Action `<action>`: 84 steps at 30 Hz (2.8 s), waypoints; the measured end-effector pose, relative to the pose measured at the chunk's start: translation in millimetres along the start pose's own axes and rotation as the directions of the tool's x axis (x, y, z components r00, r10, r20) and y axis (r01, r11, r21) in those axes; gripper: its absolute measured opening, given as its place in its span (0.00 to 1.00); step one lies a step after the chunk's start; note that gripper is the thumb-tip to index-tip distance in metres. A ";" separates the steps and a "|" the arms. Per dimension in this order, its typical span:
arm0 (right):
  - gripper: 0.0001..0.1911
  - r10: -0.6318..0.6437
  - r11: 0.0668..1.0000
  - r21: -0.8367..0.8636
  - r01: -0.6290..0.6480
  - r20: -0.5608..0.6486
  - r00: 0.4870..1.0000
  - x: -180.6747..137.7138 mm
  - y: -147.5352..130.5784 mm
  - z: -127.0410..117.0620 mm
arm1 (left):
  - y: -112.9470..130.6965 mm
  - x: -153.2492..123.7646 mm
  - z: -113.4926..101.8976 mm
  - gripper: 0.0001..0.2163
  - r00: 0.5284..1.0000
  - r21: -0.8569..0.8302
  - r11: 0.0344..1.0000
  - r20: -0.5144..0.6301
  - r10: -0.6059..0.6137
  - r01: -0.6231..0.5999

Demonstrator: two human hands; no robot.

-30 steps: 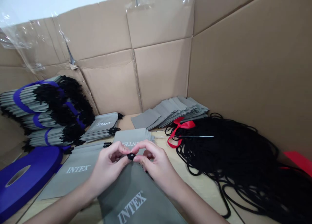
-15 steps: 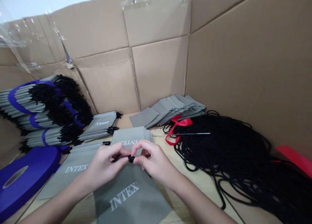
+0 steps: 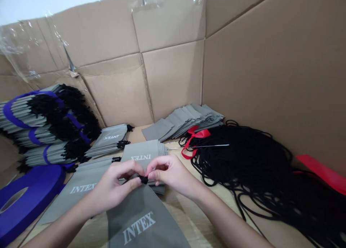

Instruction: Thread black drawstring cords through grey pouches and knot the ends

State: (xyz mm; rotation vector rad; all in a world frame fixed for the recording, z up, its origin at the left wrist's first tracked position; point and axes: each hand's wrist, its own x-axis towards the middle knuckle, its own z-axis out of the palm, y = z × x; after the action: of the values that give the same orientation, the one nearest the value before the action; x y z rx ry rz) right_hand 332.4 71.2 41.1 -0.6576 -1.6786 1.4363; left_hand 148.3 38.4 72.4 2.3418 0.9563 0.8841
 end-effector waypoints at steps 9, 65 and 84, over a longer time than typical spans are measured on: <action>0.04 -0.341 0.854 -0.425 0.301 -0.020 0.940 -7.2 -5.0 3.9 | -8.0 2.4 5.6 0.06 0.980 -0.289 0.937 0.019 -0.201 0.197; 0.13 -0.047 0.962 -0.272 -0.013 -0.215 0.976 4.5 14.8 4.2 | -30.0 9.9 16.9 0.15 0.912 -0.145 0.915 -0.112 -0.394 0.378; 0.16 -0.012 1.000 0.002 0.013 -0.359 0.933 11.3 23.1 4.9 | -28.5 13.0 22.4 0.09 0.945 -0.084 0.954 -0.138 -0.297 0.288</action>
State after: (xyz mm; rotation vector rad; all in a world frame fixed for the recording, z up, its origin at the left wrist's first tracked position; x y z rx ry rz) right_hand 319.5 82.7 21.4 -0.8502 -1.3887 1.2222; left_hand 158.6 62.9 44.5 2.0330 1.2792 0.9604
